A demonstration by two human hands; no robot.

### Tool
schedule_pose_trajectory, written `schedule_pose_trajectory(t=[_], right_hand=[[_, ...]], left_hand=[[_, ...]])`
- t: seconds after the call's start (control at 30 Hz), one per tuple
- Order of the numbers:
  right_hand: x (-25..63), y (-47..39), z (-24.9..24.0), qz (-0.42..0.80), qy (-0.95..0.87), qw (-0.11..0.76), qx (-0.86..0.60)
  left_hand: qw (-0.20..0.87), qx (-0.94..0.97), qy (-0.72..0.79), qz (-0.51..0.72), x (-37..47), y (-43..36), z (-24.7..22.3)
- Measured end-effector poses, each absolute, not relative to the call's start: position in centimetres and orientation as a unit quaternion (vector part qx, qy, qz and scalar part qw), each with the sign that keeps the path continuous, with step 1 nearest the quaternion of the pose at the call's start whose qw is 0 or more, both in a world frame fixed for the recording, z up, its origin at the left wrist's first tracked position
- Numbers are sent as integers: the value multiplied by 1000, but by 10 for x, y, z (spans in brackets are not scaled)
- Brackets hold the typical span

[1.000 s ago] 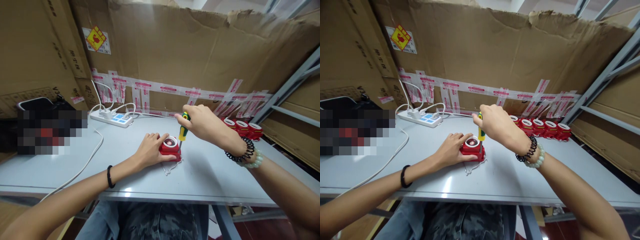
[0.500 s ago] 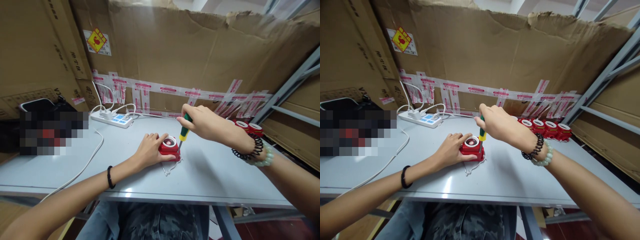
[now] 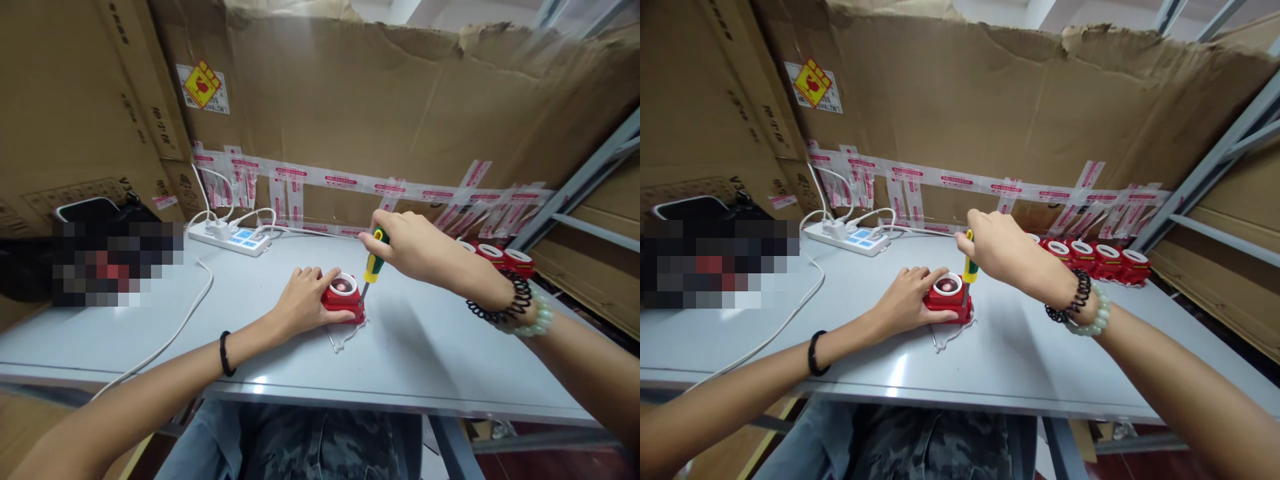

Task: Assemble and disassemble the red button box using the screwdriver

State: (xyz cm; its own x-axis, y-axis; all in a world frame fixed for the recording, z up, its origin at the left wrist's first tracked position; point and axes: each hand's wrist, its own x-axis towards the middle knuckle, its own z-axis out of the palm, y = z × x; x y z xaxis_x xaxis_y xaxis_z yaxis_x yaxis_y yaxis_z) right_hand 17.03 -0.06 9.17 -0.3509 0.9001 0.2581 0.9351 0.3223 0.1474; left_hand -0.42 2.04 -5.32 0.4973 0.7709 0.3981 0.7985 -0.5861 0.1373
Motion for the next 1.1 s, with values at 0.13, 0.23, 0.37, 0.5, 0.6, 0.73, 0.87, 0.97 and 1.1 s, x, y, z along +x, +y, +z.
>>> schedule_pose_trajectory(t=[0.13, 0.23, 0.37, 0.5, 0.6, 0.73, 0.87, 0.97, 1.1], right_hand=[[173, -11, 105, -25, -888, 51, -457], [170, -14, 102, -82, -868, 30, -489], [168, -6, 92, -186, -802, 52, -566], [176, -3, 95, -73, -852, 74, -514], [179, -5, 97, -21, -874, 86, -478], [173, -6, 89, -113, -807, 104, -570], [173, -7, 91, -76, -818, 109, -560], [175, -11, 97, 10, -853, 100, -511], [173, -10, 93, -55, -833, 131, -535]], left_hand=[[33, -867, -449, -212, -5, 21, -54], [31, -867, -448, -216, -6, 21, -54], [24, -866, -450, -219, -5, 21, -54], [13, -865, -453, -216, -5, 20, -52], [15, -866, -451, -215, -5, 20, -53], [21, -865, -450, -220, -5, 20, -54], [18, -865, -454, -214, -5, 20, -53], [19, -866, -454, -210, -5, 20, -52], [20, -865, -454, -212, -5, 19, -52]])
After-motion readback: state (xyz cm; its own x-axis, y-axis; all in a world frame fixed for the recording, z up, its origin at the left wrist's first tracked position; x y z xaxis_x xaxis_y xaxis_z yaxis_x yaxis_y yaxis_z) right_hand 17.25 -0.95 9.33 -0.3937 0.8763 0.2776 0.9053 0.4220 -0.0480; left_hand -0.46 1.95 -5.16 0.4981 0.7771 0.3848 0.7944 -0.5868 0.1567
